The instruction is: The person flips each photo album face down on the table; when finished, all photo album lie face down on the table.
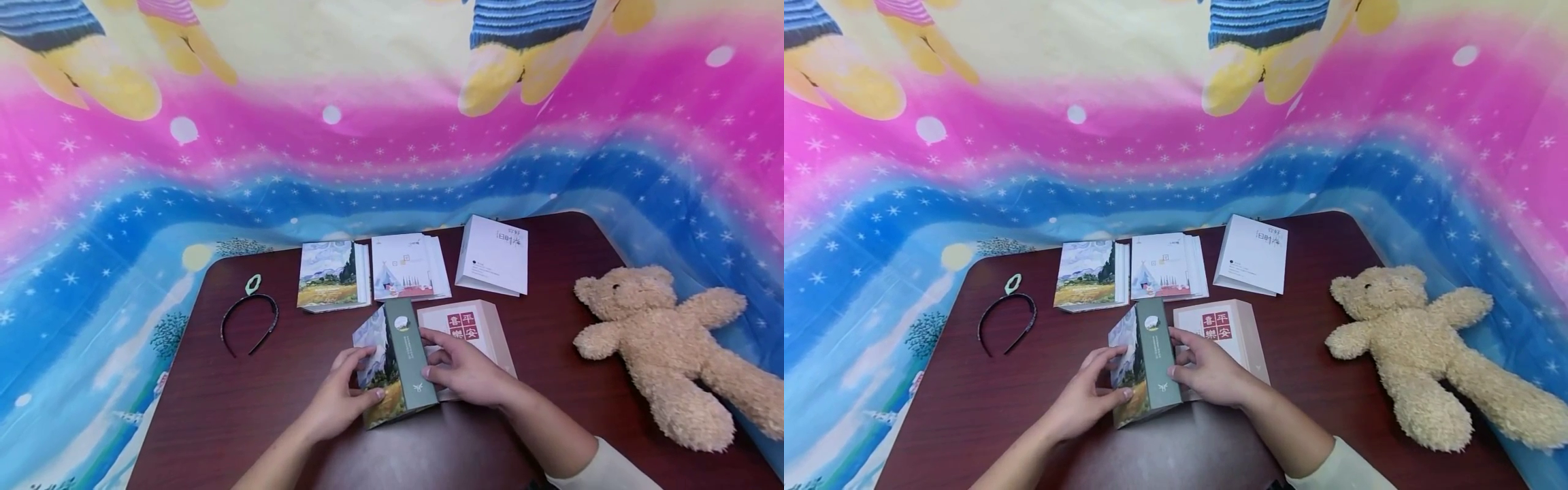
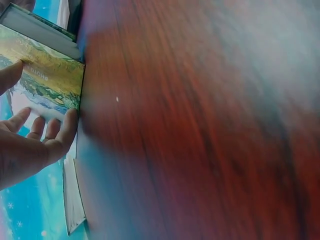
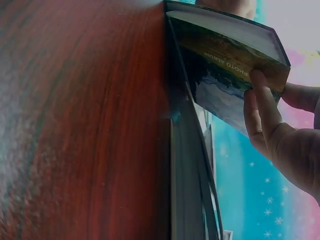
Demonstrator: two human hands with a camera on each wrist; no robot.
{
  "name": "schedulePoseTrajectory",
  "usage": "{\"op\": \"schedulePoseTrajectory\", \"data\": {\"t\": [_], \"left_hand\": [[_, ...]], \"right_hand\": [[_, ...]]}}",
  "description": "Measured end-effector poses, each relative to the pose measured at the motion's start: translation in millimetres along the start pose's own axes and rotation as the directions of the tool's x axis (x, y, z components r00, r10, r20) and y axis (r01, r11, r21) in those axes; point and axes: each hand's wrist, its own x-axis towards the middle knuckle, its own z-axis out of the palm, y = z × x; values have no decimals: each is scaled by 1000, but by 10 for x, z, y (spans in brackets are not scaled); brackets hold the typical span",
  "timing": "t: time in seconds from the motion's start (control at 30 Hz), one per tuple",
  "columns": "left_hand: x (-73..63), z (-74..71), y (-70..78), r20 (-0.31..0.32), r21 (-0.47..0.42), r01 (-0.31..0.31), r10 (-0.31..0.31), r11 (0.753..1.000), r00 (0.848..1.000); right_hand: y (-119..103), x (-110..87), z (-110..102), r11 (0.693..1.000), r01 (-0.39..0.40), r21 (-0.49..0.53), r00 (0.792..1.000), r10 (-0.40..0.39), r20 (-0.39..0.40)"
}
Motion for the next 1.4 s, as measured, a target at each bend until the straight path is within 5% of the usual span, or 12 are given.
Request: {"op": "schedulePoseTrajectory", "data": {"t": [0.43, 1.1, 1.4], "left_hand": [[-44, -104, -64, -67, 195, 0, 13, 981, 998], [-81, -312, -113, -76, 387, 61, -34, 920, 997], [-76, -368, -107, -75, 427, 70, -42, 901, 996]], "right_hand": [[124, 127, 127, 998, -43, 44, 999, 43, -8], [236, 298, 396, 977, -88, -194, 996, 81, -44], [243, 349, 435, 952, -103, -288, 994, 110, 6]]}}
